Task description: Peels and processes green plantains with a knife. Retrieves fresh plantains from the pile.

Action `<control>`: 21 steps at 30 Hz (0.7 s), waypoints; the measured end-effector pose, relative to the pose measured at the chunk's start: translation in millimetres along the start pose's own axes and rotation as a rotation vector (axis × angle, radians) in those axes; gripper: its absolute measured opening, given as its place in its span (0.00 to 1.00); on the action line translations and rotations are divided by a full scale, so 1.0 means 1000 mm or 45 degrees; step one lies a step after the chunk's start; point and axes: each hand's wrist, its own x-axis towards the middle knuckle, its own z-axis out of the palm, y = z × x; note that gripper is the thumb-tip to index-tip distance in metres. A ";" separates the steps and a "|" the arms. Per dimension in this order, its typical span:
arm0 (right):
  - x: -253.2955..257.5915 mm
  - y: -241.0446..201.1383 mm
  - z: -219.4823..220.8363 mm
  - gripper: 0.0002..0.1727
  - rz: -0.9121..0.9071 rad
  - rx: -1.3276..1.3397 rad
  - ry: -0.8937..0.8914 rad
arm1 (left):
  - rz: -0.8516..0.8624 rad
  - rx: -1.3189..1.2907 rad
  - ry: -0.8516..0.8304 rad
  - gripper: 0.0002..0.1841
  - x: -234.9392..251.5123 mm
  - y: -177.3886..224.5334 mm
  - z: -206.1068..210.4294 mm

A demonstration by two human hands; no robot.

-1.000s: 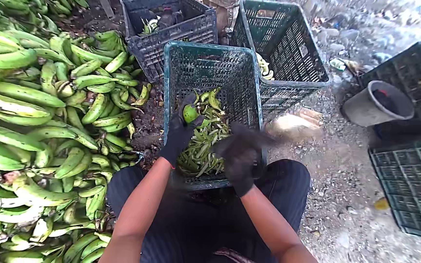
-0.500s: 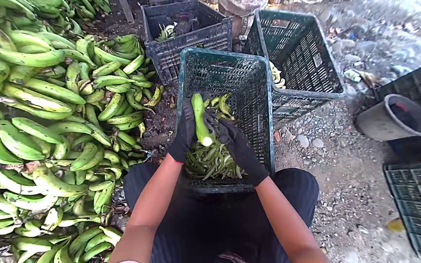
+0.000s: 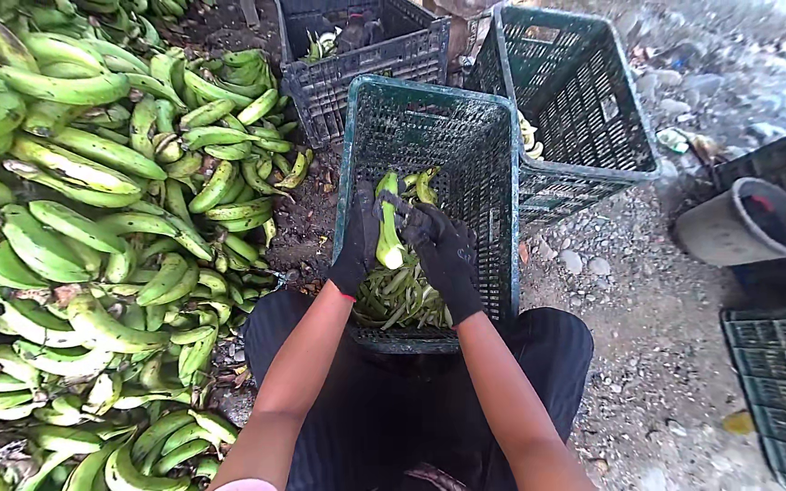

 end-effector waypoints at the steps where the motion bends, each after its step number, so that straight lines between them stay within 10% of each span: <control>1: 0.011 -0.001 0.002 0.34 0.050 0.003 0.022 | -0.037 0.002 0.046 0.34 -0.001 -0.003 0.004; 9: 0.040 0.009 -0.030 0.37 -0.015 0.470 0.068 | -0.041 -0.018 -0.195 0.39 -0.013 0.005 0.005; 21: -0.051 0.013 0.003 0.45 -0.176 -0.074 0.023 | 0.254 -0.058 0.081 0.28 0.008 0.004 -0.008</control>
